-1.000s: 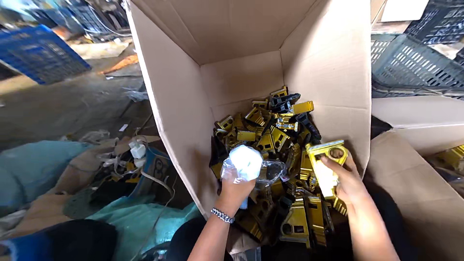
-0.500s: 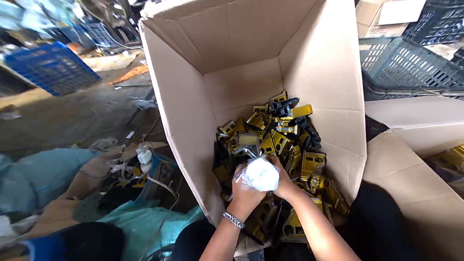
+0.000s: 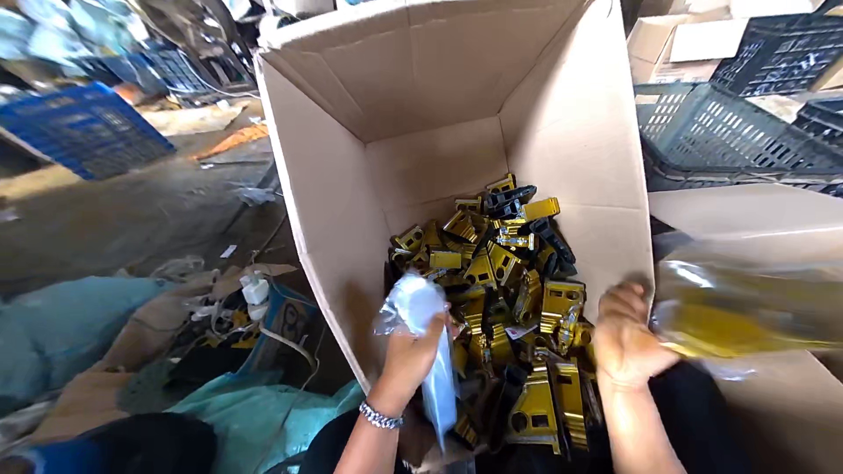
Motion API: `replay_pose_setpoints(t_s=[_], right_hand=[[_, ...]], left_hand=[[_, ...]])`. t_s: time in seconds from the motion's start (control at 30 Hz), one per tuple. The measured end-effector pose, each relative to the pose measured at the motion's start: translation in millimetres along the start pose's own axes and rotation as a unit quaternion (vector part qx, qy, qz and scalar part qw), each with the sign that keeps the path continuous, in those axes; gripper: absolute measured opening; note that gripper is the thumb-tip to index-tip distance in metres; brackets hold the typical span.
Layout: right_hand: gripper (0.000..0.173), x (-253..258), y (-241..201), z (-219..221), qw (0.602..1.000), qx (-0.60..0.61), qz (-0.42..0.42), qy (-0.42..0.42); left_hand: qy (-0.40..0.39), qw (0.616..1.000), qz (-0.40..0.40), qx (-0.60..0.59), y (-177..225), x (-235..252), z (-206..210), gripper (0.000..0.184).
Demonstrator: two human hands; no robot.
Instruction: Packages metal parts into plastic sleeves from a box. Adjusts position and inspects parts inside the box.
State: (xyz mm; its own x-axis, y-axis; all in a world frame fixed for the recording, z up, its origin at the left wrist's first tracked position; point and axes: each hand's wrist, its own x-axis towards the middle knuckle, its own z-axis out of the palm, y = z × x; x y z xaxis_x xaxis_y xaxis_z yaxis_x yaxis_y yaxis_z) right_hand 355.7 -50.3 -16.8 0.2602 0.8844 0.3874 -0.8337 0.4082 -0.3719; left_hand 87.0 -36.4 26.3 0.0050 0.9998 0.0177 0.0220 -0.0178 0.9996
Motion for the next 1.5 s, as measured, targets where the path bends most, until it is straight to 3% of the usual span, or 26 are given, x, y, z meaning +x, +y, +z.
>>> replay_pose_setpoints(t_s=[0.07, 0.1, 0.17, 0.23, 0.3, 0.37, 0.43, 0.5, 0.57, 0.63, 0.7, 0.73, 0.8, 0.87, 0.93, 1.03, 1.07, 1.1, 1.13, 1.2, 1.27, 1.33, 1.4, 1.5], right_hand=[[0.042, 0, 19, 23, 0.969, -0.204, 0.126, 0.059], [0.037, -2, 31, 38, 0.924, -0.314, 0.218, 0.027], [0.027, -6, 52, 59, 0.861, -0.432, 0.267, -0.035], [0.016, -9, 53, 62, 0.832, -0.495, 0.248, -0.039], [0.022, -14, 48, 57, 0.79, -0.555, 0.254, -0.063], [0.025, -26, 44, 54, 0.766, -0.567, 0.294, -0.068], [0.017, -32, 35, 54, 0.778, -0.5, 0.37, -0.087], [0.005, -35, 32, 50, 0.808, -0.423, 0.403, -0.08], [0.014, -36, 37, 50, 0.842, -0.375, 0.387, -0.009], [0.025, -36, 46, 57, 0.843, -0.404, 0.355, 0.023], [0.03, -35, 54, 59, 0.821, -0.479, 0.294, -0.1], [0.037, -31, 56, 58, 0.808, -0.501, 0.266, -0.16], [0.04, -13, 52, 53, 0.804, -0.504, 0.273, -0.158], [0.033, 13, 55, 39, 0.807, -0.499, 0.314, -0.045], [0.027, 36, 77, 24, 0.749, -0.569, 0.337, 0.051], [0.058, 51, 127, 0, 0.635, -0.659, 0.398, 0.063], [0.061, 50, 138, -4, 0.618, -0.675, 0.399, 0.064], [0.063, 46, 141, -6, 0.633, -0.671, 0.379, 0.075], [0.064, 42, 138, -8, 0.677, -0.643, 0.346, 0.092], [0.062, 33, 109, -3, 0.795, -0.516, 0.291, 0.133], [0.052, 25, 73, 4, 0.882, -0.346, 0.283, 0.147], [0.053, 16, 48, 6, 0.916, -0.235, 0.305, 0.114], [0.077, 11, 36, 9, 0.928, -0.2, 0.313, 0.046], [0.057, 10, 22, 28, 0.925, -0.232, 0.297, -0.039]], left_hand=[[-0.01, 0.995, 0.067, 0.068, -20, -2, 8, 0.044], [-0.024, 0.987, 0.123, 0.097, -28, -2, 14, 0.051], [-0.039, 0.975, 0.181, 0.126, -32, -3, 25, 0.052], [-0.074, 0.987, 0.123, 0.079, -18, -10, 30, 0.055], [-0.114, 0.993, -0.025, 0.006, -2, -13, 29, 0.051], [-0.106, 0.99, -0.066, 0.064, -2, -8, 23, 0.039], [-0.094, 0.977, 0.029, 0.189, -14, 0, 13, 0.046], [-0.023, 0.944, 0.154, 0.29, -25, 6, 3, 0.048], [0.055, 0.921, 0.236, 0.304, -27, 15, -11, 0.043], [-0.024, 0.983, 0.13, 0.131, -15, 5, -12, 0.036], [-0.151, 0.988, -0.023, -0.033, 0, -13, 3, 0.035], [-0.165, 0.984, -0.055, -0.045, 4, -18, 8, 0.039], [-0.117, 0.993, -0.008, 0.002, -1, -11, -1, 0.041], [-0.047, 0.993, 0.093, 0.062, -15, 11, -21, 0.036], [0.013, 0.984, 0.153, 0.093, -21, 25, -32, 0.031], [0.075, 0.972, 0.195, 0.111, -18, 34, -31, 0.026], [0.084, 0.969, 0.203, 0.115, -17, 34, -29, 0.027], [0.089, 0.967, 0.208, 0.114, -16, 34, -27, 0.028], [0.092, 0.967, 0.209, 0.111, -15, 35, -27, 0.029], [0.1, 0.968, 0.198, 0.115, -17, 35, -28, 0.035], [0.104, 0.967, 0.186, 0.138, -21, 35, -27, 0.044], [0.099, 0.963, 0.181, 0.173, -25, 34, -21, 0.046], [0.094, 0.957, 0.188, 0.198, -28, 33, -13, 0.051], [0.103, 0.953, 0.207, 0.196, -36, 31, -4, 0.054]])
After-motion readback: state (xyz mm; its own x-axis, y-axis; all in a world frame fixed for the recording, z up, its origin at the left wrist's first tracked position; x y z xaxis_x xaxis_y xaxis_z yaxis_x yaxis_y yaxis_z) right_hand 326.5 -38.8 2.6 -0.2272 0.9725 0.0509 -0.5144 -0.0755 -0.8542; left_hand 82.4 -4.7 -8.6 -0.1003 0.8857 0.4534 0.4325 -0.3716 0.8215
